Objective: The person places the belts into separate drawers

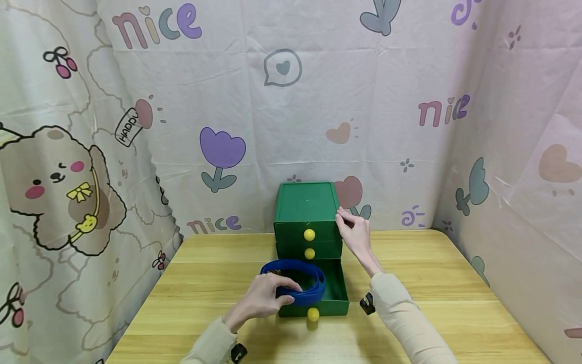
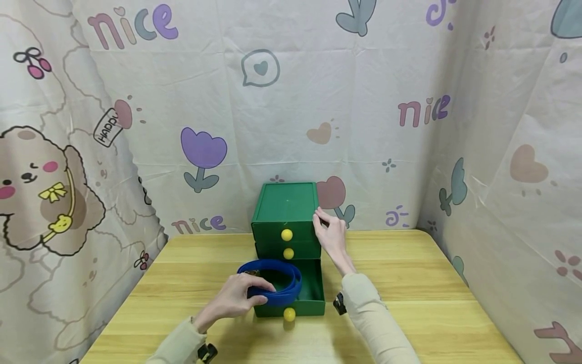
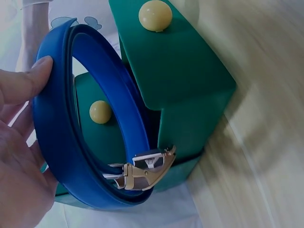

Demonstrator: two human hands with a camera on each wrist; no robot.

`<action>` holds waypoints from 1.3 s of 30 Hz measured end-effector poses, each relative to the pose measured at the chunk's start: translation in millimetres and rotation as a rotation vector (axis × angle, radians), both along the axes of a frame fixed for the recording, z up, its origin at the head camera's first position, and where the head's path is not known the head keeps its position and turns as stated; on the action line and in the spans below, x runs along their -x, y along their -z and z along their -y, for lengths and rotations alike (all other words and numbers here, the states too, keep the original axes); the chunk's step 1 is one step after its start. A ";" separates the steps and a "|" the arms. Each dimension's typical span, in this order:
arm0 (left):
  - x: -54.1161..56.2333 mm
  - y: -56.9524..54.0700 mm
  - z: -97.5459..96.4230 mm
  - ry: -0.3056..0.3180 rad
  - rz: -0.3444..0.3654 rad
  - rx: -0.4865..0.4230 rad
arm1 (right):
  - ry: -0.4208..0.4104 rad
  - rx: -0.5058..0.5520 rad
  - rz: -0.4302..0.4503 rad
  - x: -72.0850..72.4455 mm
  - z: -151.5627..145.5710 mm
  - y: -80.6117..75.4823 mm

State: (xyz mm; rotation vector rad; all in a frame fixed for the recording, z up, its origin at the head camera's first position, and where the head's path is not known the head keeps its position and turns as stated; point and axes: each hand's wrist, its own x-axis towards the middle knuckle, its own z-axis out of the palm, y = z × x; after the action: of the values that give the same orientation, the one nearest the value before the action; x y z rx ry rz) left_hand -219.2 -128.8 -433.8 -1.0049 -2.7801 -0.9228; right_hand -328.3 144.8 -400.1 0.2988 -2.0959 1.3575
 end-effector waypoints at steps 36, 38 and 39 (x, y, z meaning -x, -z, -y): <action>-11.8 -40.8 -30.5 0.039 0.012 0.009 | 0.005 0.001 0.012 -0.3 -0.1 -0.7; -11.3 -40.9 -34.5 0.046 0.011 0.010 | 0.005 0.004 0.015 -0.6 0.1 -0.7; -10.7 -40.4 -36.5 0.047 0.012 0.011 | 0.005 0.005 0.016 -0.8 0.1 -0.7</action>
State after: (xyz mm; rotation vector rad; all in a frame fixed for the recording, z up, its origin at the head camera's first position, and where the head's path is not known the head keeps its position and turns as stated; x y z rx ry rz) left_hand -208.5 -92.3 -393.4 -1.0744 -2.7859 -0.9229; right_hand -327.5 144.6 -399.4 0.2811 -2.1044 1.3667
